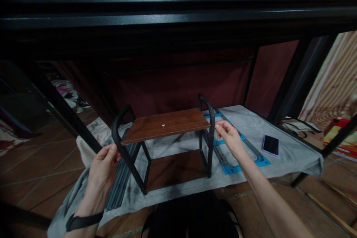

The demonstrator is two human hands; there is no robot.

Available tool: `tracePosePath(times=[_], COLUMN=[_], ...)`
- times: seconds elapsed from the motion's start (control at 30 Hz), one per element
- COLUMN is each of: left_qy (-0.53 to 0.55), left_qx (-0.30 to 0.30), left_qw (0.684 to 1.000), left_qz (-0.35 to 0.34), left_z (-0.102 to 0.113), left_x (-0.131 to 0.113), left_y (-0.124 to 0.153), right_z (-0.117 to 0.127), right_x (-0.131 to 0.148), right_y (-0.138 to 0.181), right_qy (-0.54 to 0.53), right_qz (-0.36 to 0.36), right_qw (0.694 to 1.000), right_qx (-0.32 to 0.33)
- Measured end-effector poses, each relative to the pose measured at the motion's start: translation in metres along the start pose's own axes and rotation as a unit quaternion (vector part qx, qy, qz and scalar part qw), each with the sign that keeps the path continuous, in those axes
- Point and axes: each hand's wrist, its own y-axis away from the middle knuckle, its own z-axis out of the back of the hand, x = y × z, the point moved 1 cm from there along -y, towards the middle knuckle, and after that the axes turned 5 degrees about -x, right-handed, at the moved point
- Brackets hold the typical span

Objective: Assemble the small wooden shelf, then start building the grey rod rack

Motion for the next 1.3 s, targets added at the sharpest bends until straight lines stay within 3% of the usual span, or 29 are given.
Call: tracePosePath(times=[0.33, 0.63, 0.8, 1.3], left_qy=[0.016, 0.032, 0.015, 0.042], left_qx=[0.008, -0.007, 0.016, 0.024], left_qw=[1.000, 0.999, 1.000, 0.999], left_qz=[-0.010, -0.004, -0.003, 0.008], left_z=[-0.007, -0.005, -0.005, 0.002], left_x=[-0.008, -0.005, -0.007, 0.004], left_y=[-0.008, -0.005, -0.005, -0.009], right_z=[-0.003, 0.002, 0.001, 0.002], right_x=[0.001, -0.012, -0.012, -0.016], right_y=[-0.010, -0.004, -0.008, -0.005], right_qy=[0.000, -0.047, -0.051, -0.089], right_qz=[0.015, -0.014, -0.010, -0.016], right_qw=[1.000, 0.999, 0.999, 0.996], right_qx=[-0.014, -0.006, -0.001, -0.002])
